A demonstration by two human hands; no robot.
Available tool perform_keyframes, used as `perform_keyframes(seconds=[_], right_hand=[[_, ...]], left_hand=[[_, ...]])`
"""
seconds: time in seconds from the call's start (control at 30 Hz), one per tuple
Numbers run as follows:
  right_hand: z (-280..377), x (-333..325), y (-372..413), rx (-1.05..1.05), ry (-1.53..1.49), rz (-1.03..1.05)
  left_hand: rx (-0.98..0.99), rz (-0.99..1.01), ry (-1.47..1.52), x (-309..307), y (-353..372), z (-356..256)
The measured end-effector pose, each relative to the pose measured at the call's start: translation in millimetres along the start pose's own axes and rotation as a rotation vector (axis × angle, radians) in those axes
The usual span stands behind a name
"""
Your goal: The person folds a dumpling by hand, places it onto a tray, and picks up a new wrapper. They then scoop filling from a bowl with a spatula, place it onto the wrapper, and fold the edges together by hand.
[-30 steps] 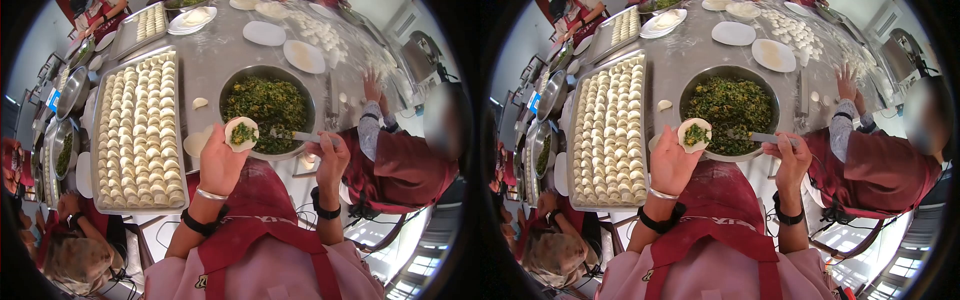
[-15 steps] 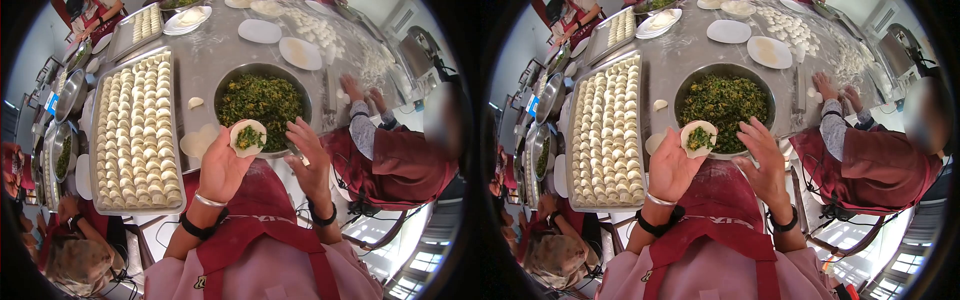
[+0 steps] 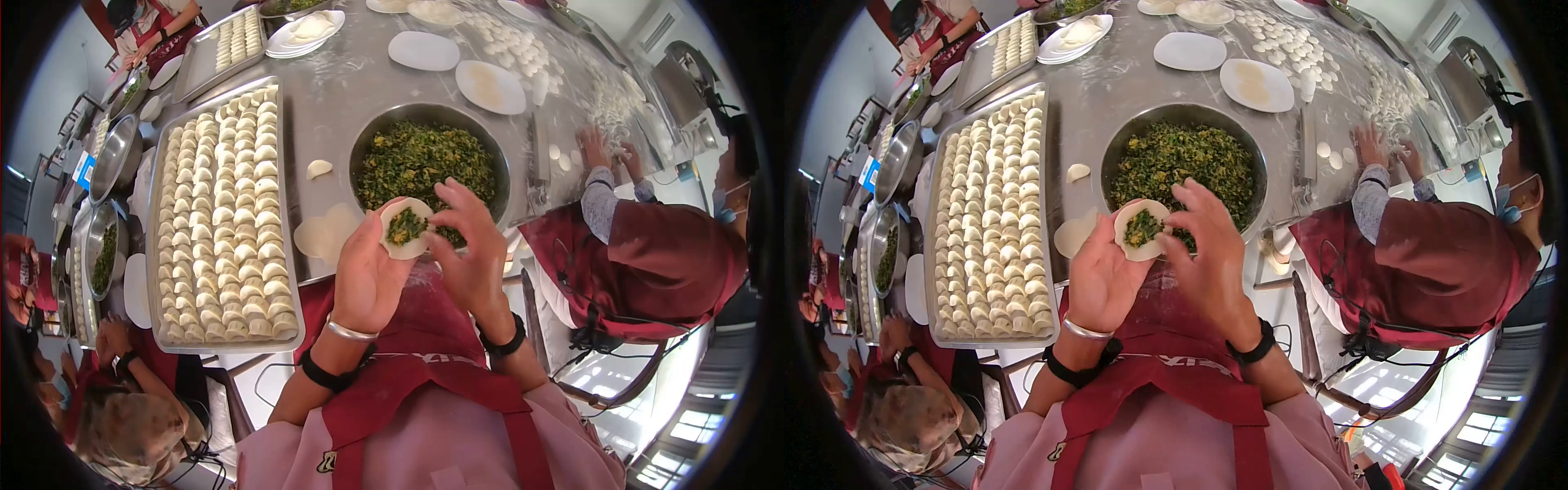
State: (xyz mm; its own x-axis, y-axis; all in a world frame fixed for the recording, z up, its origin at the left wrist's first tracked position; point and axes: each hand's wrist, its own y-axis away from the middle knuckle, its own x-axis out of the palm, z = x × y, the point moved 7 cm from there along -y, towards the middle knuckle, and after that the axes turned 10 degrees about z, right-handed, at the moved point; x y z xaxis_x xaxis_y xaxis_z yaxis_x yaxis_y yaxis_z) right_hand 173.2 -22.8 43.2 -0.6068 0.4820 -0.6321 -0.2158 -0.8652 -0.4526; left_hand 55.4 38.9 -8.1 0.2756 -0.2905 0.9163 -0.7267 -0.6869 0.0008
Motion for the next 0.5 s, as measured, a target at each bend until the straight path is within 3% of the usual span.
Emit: perform_keyframes(seconds=[0.13, 0.23, 0.43, 0.5], right_hand=[[-28, -10, -5, 0.054, 0.229, -0.093], [-46, -11, -4, 0.138, 0.270, 0.007], [-28, -11, -4, 0.101, -0.037, 0.016], [-19, -11, -4, 0.052, 0.001, 0.024]], left_hand=[[-0.011, -0.019, -0.013, -1, 1, 0], [-0.009, -0.029, -0.012, -2, 2, 0], [-0.012, -0.021, 0.013, -4, 1, 0], [-0.015, -0.012, 0.034, -4, 0, 0]])
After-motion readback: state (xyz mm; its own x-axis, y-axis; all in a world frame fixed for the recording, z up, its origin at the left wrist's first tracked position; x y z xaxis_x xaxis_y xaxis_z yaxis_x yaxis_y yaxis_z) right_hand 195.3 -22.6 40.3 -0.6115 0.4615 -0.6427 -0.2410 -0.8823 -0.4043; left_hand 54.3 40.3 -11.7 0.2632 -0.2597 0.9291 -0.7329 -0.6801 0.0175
